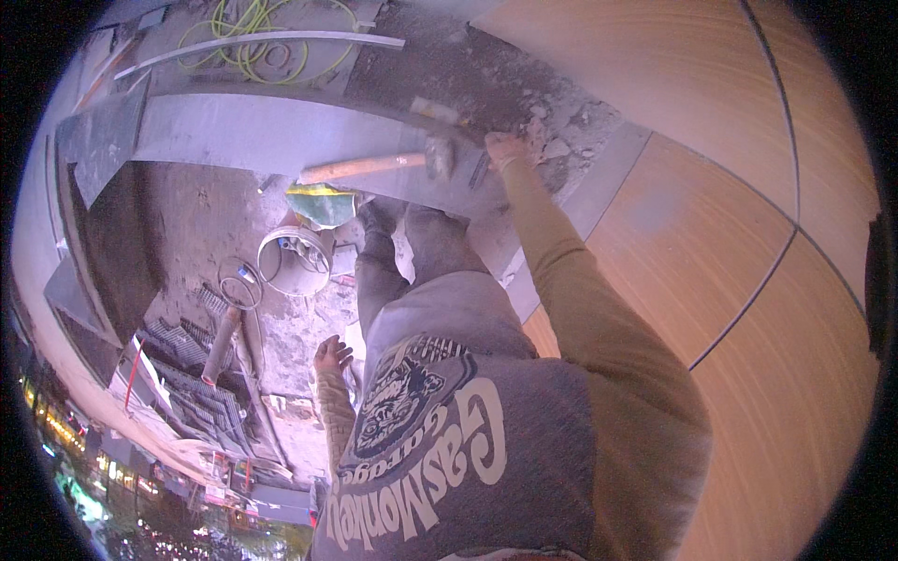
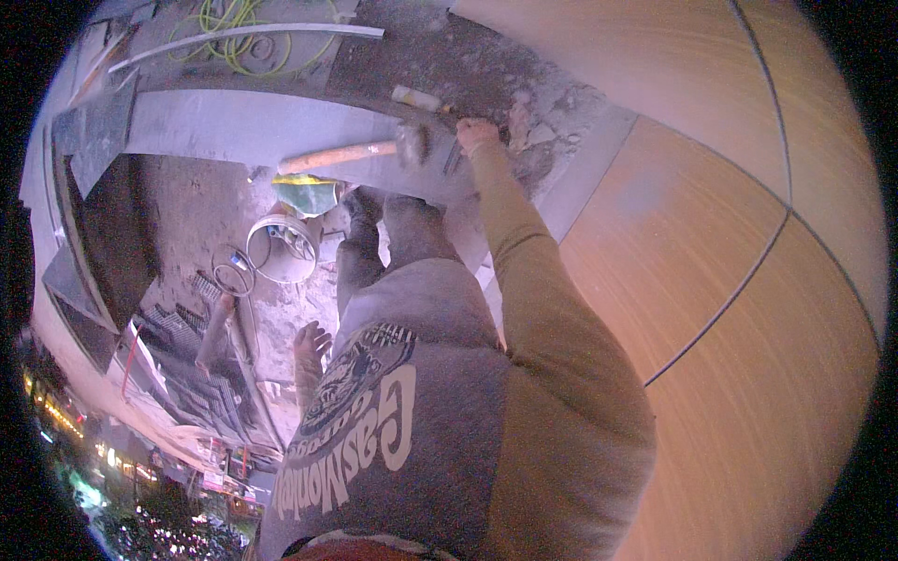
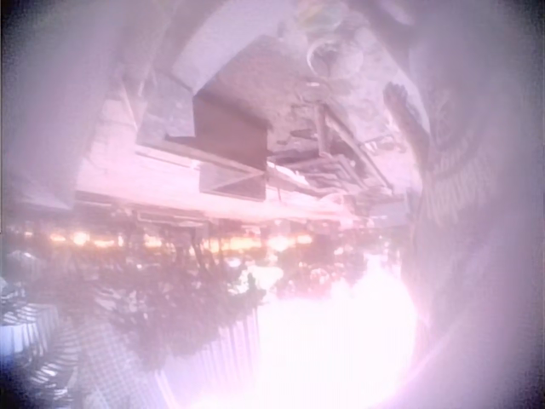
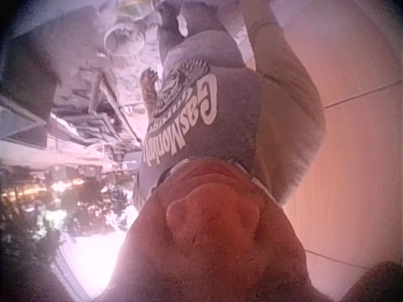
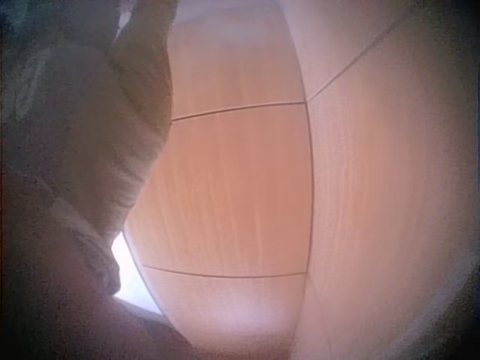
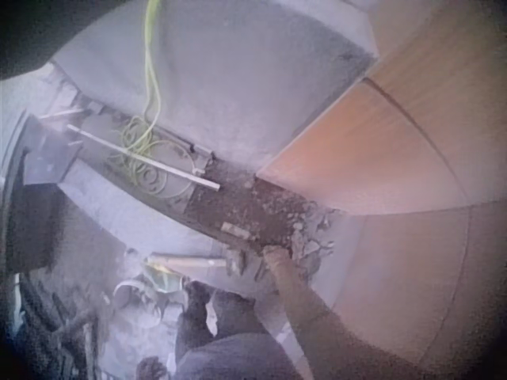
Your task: The person installs dark rectangular tiles on a curved outdoor ledge. They spread mortar with a trowel, place plastic mesh spacers, position each tile, and tap it into place. The person repeats this sequence for multiple tiles along the ledge.
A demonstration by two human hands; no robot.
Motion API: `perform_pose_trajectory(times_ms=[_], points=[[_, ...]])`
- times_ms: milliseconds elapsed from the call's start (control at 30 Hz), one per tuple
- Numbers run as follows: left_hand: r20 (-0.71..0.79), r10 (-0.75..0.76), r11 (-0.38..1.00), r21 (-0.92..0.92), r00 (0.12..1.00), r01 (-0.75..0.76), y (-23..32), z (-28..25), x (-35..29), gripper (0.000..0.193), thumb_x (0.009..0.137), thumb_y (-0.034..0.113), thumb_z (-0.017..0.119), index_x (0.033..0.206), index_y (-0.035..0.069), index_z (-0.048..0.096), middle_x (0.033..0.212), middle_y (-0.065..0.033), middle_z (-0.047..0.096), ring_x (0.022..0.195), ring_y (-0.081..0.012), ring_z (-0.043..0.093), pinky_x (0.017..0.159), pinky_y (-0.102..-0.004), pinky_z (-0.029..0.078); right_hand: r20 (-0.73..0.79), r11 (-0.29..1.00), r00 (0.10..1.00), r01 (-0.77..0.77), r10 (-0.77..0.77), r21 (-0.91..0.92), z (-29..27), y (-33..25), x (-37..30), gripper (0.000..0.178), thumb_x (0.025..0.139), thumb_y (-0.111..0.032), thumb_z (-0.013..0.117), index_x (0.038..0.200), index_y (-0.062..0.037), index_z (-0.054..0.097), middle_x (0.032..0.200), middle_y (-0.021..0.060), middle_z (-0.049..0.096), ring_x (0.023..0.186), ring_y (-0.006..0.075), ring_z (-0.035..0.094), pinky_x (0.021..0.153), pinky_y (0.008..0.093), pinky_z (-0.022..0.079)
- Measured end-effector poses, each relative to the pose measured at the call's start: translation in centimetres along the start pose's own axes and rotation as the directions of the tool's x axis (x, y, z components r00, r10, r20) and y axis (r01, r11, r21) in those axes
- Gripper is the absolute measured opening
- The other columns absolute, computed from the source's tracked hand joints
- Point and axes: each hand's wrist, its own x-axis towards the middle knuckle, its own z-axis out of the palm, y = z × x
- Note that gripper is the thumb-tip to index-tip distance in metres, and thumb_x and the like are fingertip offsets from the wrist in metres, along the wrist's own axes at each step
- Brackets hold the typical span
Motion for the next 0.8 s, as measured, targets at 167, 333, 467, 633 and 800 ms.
perform_pose_trajectory(times_ms=[167,333,467,633,800], points=[[-0.018,0.018,1.0,-0.013,1.0,-0.018,-0.6,0.1,-0.8,0.039,0.09,0.033,0.064,0.116,0.005,0.058,0.099,-0.0109,0.061,0.082,-0.0223,0.064,0.065,-0.0338,0.055,0.071,0.995,0.997,0.004,0.003,-0.095,-2.3,-2.3,-1.3,0.052,0.093,-0.042,0.04,0.123,-0.0023,0.058,0.11,0.0115,0.068,0.066,0.0244,0.071,0.086,0.038,0.051],[0.018,0.044,0.999,0.001,0.999,-0.044,0.5,0.9,-1.3,0.037,0.091,0.034,0.063,0.115,0.005,0.059,0.097,-0.0111,0.061,0.082,-0.023,0.065,0.065,-0.0341,0.056,-0.017,0.985,0.988,-0.149,0.151,0.088,-2.1,-2.0,-3.2,0.055,0.09,-0.044,0.05,0.13,-0.0062,0.054,0.117,0.0136,0.065,0.091,0.0285,0.069,0.102,0.0411,0.04],[-0.007,0.0,1.0,0.002,1.0,0.0,0.4,1.2,-0.6,0.039,0.091,0.035,0.062,0.115,0.006,0.059,0.098,-0.011,0.062,0.083,-0.0233,0.065,0.065,-0.0342,0.056,-0.082,0.972,0.977,-0.207,0.198,-0.109,-2.9,-4.4,-5.2,0.054,0.086,-0.043,0.057,0.129,-0.0115,0.055,0.125,0.0177,0.06,0.116,0.0313,0.057,0.105,0.0434,0.037],[0.015,0.017,1.0,-0.012,1.0,-0.017,-0.8,0.5,0.1,0.037,0.091,0.031,0.062,0.118,0.006,0.057,0.103,-0.0159,0.063,0.081,-0.0279,0.068,0.062,-0.0377,0.056,-0.427,0.976,0.877,0.195,-0.22,-0.101,-4.0,-0.5,-6.1,0.043,0.084,-0.036,0.061,0.12,-0.0134,0.058,0.123,0.0232,0.058,0.122,0.038,0.049,0.104,0.0449,0.039],[-0.002,-0.034,0.999,0.019,0.999,0.034,-0.3,-0.7,0.9,0.037,0.09,0.031,0.064,0.117,0.006,0.057,0.101,-0.0158,0.063,0.079,-0.0273,0.068,0.061,-0.0367,0.057,-0.294,0.941,0.895,0.301,-0.335,-0.154,-10.6,-1.4,-11.9,0.031,0.087,-0.027,0.054,0.117,-0.027,0.06,0.129,0.0152,0.056,0.118,0.0382,0.05,0.101,0.0436,0.041]])
